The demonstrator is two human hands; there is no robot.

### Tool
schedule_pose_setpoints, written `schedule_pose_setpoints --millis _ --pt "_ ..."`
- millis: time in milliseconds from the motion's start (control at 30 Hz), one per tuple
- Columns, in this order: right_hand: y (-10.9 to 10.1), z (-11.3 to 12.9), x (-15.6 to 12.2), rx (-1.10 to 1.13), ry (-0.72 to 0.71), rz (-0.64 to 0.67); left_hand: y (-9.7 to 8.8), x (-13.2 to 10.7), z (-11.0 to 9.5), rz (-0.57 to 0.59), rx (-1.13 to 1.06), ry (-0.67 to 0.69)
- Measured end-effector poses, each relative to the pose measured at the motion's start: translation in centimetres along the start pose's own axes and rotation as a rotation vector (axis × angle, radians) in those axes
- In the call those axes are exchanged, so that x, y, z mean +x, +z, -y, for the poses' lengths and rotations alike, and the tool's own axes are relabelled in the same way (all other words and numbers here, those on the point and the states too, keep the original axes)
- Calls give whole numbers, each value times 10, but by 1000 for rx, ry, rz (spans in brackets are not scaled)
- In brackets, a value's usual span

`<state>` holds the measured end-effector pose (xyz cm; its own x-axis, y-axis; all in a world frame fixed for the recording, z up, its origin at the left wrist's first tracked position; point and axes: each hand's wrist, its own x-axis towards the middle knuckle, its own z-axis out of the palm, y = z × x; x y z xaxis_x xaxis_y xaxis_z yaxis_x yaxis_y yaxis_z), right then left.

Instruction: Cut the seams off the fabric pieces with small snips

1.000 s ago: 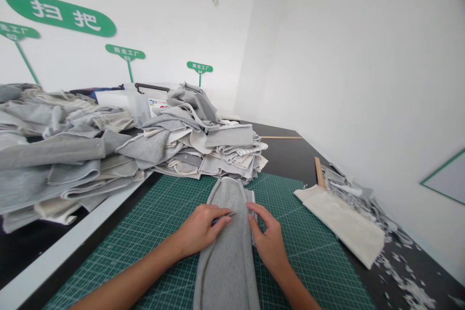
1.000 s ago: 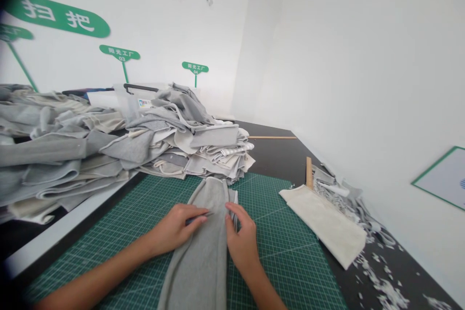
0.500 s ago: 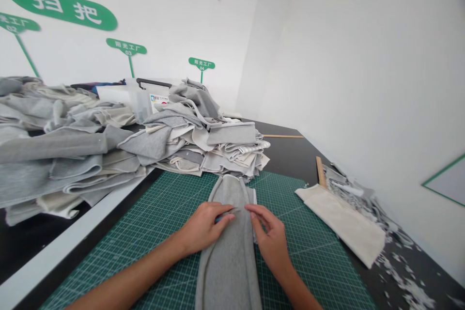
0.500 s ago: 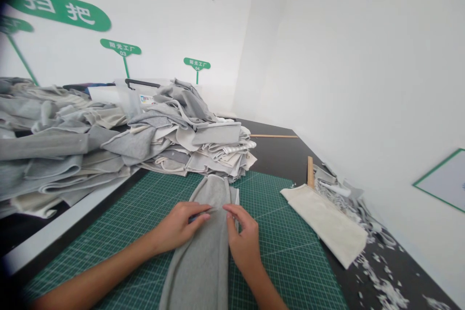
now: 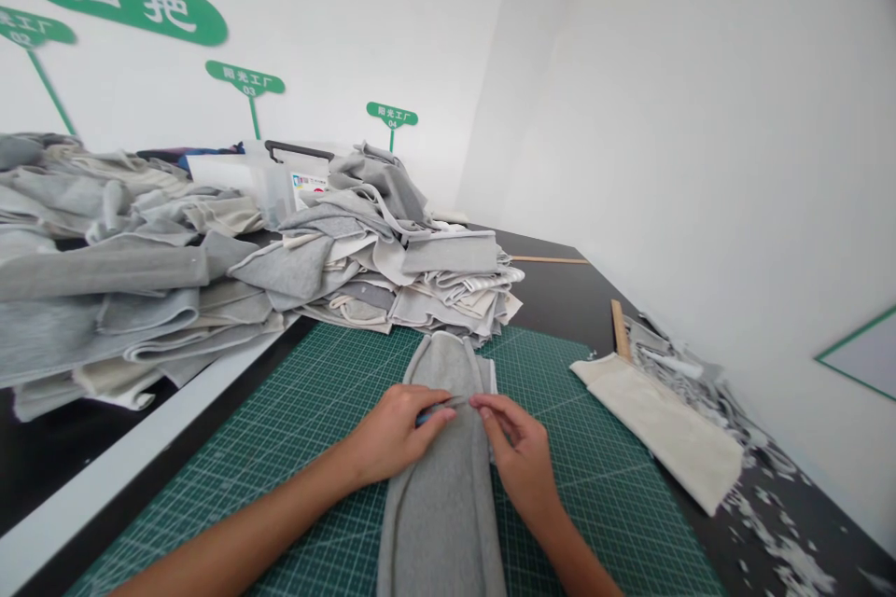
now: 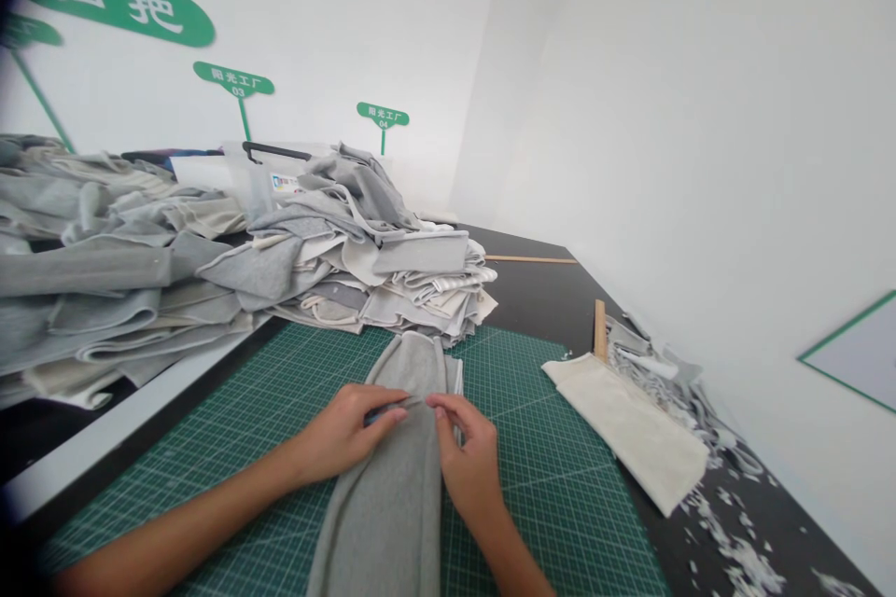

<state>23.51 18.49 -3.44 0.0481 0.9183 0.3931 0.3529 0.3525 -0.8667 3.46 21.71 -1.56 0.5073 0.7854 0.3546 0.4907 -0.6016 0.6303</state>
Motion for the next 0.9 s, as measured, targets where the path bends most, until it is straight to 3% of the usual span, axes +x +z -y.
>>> schedule_pose_setpoints --millis 900 --pt "1 4 -1 40 37 0 -2 -1 -1 -19 7 7"
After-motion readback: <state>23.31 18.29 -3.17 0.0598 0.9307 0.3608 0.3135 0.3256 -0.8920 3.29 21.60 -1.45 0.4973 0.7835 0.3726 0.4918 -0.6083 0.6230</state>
